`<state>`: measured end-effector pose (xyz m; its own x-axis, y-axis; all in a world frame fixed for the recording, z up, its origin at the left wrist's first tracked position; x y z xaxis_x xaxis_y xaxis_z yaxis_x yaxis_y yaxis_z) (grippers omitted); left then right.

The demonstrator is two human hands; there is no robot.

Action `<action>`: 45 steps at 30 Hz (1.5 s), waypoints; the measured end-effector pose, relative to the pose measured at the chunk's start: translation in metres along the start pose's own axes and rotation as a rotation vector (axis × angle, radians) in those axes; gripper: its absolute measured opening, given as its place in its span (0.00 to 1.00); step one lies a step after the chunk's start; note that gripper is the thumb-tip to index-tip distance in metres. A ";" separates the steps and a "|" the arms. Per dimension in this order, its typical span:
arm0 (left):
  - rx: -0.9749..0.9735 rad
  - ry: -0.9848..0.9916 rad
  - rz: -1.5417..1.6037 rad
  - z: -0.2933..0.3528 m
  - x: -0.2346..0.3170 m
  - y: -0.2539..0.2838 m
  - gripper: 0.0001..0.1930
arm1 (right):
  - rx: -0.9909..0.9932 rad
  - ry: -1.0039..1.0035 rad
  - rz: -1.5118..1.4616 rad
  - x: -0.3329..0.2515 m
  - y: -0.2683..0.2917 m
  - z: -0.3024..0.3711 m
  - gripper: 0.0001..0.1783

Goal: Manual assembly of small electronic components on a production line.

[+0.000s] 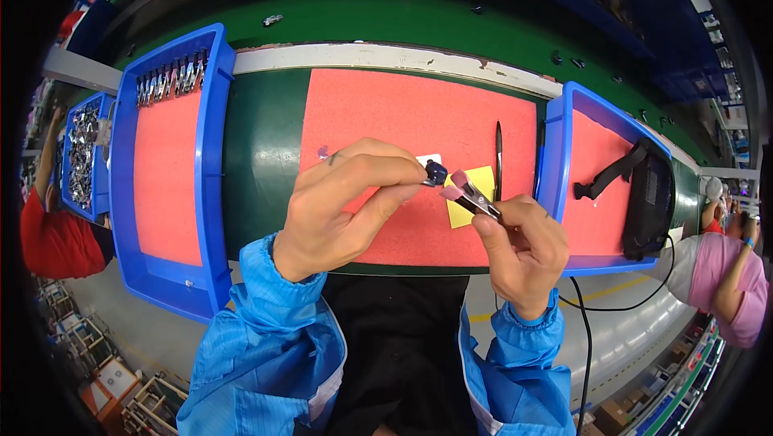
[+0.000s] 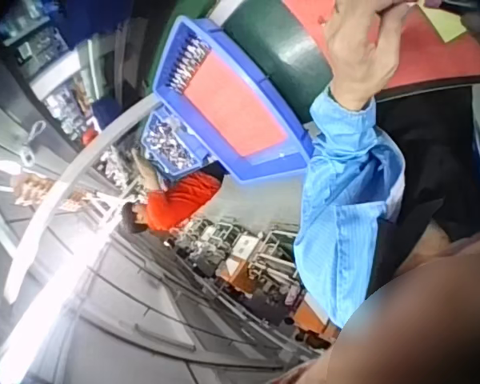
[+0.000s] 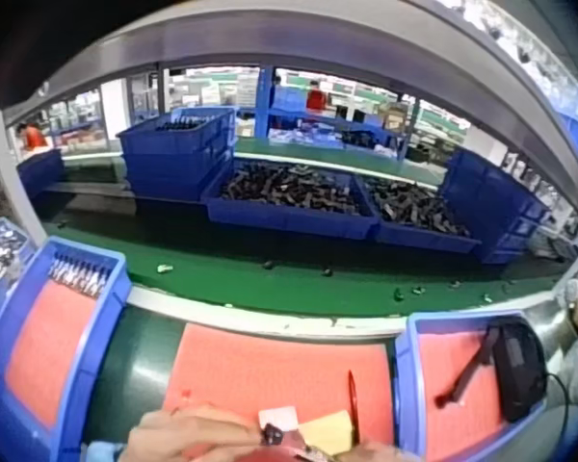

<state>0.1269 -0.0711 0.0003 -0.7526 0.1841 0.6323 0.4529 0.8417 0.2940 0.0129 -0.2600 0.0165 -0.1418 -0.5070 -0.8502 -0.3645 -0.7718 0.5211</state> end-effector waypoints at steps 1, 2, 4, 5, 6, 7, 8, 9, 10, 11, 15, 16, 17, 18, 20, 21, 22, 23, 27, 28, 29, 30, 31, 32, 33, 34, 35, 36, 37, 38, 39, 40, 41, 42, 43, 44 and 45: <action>-0.013 0.009 -0.006 -0.001 0.002 0.000 0.17 | -0.001 0.026 0.033 -0.002 0.000 -0.001 0.09; -0.026 0.017 -0.010 -0.001 0.004 -0.001 0.18 | -0.002 0.027 0.034 -0.001 0.000 -0.002 0.09; -0.036 0.026 -0.017 -0.003 0.005 -0.001 0.19 | -0.027 0.127 0.064 0.001 -0.002 -0.005 0.09; -0.065 0.013 -0.018 -0.003 0.005 -0.001 0.19 | -0.040 0.177 0.079 0.001 -0.002 -0.005 0.09; -0.093 0.000 -0.020 -0.003 0.005 -0.001 0.20 | -0.043 0.178 0.079 0.001 -0.001 -0.006 0.09; -0.120 -0.012 -0.022 -0.003 0.005 -0.001 0.20 | -0.056 0.191 0.079 0.002 -0.001 -0.006 0.09; -0.118 -0.009 -0.024 -0.004 0.006 0.001 0.20 | -0.069 0.203 0.079 0.002 0.000 -0.006 0.10; -0.143 -0.006 -0.013 -0.004 0.006 0.001 0.20 | -0.082 0.216 0.080 0.002 0.000 -0.006 0.10; -0.169 -0.002 -0.002 -0.004 0.007 0.002 0.21 | -0.086 0.216 0.079 0.002 0.000 -0.006 0.10; -0.195 0.001 0.009 -0.004 0.008 0.002 0.21 | -0.088 0.228 0.087 0.002 0.000 -0.006 0.10; -0.215 -0.028 0.013 -0.008 0.011 0.000 0.21 | -0.092 0.255 0.109 0.002 0.000 -0.006 0.11; -0.215 -0.028 0.013 -0.008 0.010 0.000 0.21 | -0.093 0.256 0.114 0.003 0.000 -0.006 0.11; -0.223 -0.021 -0.002 -0.008 0.010 0.000 0.21 | -0.094 0.256 0.120 0.004 0.000 -0.006 0.12; -0.231 -0.015 -0.018 -0.008 0.010 -0.001 0.21 | -0.095 0.255 0.120 0.005 0.001 -0.005 0.12; -0.239 -0.009 -0.031 -0.007 0.010 -0.003 0.20 | -0.136 0.200 0.148 0.008 0.002 -0.005 0.13; -0.196 0.030 -0.012 -0.005 0.008 -0.005 0.20 | -0.155 0.172 0.161 0.009 0.003 -0.005 0.14; -0.153 0.069 0.003 -0.002 0.006 -0.006 0.19 | -0.155 0.172 0.161 0.008 0.004 -0.006 0.14; -0.110 0.107 0.019 -0.001 0.005 -0.007 0.18 | -0.155 0.160 0.160 0.007 0.005 -0.007 0.15; -0.142 0.105 0.071 0.002 0.009 -0.012 0.16 | -0.158 0.162 0.152 0.003 0.000 -0.010 0.18; -0.143 0.104 0.076 0.002 0.010 -0.014 0.16 | -0.162 0.190 0.145 0.001 -0.003 -0.011 0.18; -0.136 0.105 0.081 0.001 0.011 -0.017 0.15 | -0.166 0.218 0.139 0.000 -0.004 -0.011 0.19; -0.129 0.107 0.087 0.001 0.012 -0.020 0.15 | -0.164 0.213 0.142 0.001 -0.003 -0.010 0.19; -0.122 0.109 0.094 0.001 0.012 -0.022 0.14 | -0.164 0.220 0.151 0.002 -0.003 -0.010 0.20; -0.122 0.108 0.089 0.001 0.012 -0.022 0.14 | -0.167 0.236 0.153 0.003 -0.002 -0.010 0.20; -0.109 0.124 0.114 0.002 0.012 -0.023 0.13 | -0.171 0.252 0.155 0.004 -0.002 -0.010 0.20; -0.097 0.139 0.138 0.003 0.011 -0.023 0.12 | -0.172 0.255 0.152 0.004 -0.002 -0.010 0.20; -0.085 0.155 0.161 0.004 0.011 -0.024 0.11 | -0.165 0.271 0.171 0.004 -0.003 -0.010 0.20; -0.084 0.157 0.155 0.005 0.011 -0.025 0.11 | -0.159 0.287 0.188 0.003 -0.003 -0.009 0.21; -0.083 0.170 0.177 0.006 0.011 -0.025 0.10 | -0.155 0.307 0.202 0.002 -0.005 -0.009 0.21; -0.081 0.184 0.196 0.008 0.011 -0.027 0.09 | -0.162 0.314 0.191 0.001 -0.004 -0.009 0.21; -0.079 0.200 0.205 0.010 0.010 -0.025 0.09 | -0.159 0.307 0.192 0.003 -0.003 -0.008 0.21; -0.078 0.207 0.180 0.012 0.009 -0.025 0.09 | -0.158 0.302 0.190 0.005 -0.001 -0.008 0.20; -0.095 0.219 0.206 0.012 0.008 -0.027 0.08 | -0.156 0.297 0.187 0.006 -0.001 -0.007 0.20; -0.107 0.232 0.231 0.013 0.008 -0.031 0.08 | -0.169 0.314 0.167 0.008 -0.002 -0.005 0.20; -0.118 0.244 0.256 0.014 0.008 -0.033 0.08 | -0.173 0.259 0.145 0.012 -0.003 -0.003 0.20; -0.114 0.247 0.235 0.015 0.008 -0.034 0.08 | -0.172 0.202 0.130 0.018 -0.003 -0.002 0.19; -0.126 0.245 0.218 0.016 0.007 -0.035 0.09 | -0.172 0.145 0.116 0.021 -0.004 -0.001 0.19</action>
<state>0.0984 -0.0910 -0.0167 -0.5018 0.2121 0.8386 0.6572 0.7238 0.2101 0.0121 -0.2676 -0.0040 -0.0357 -0.6365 -0.7704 -0.1901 -0.7525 0.6305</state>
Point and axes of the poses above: each hand's wrist, its own z-axis away from the middle knuckle, its own y-axis out of the back of the hand, x = y × z, the point moved 3 cm from there along -z, towards the middle knuckle, and after that the axes turned 14 degrees about -y, right-handed, at the moved point
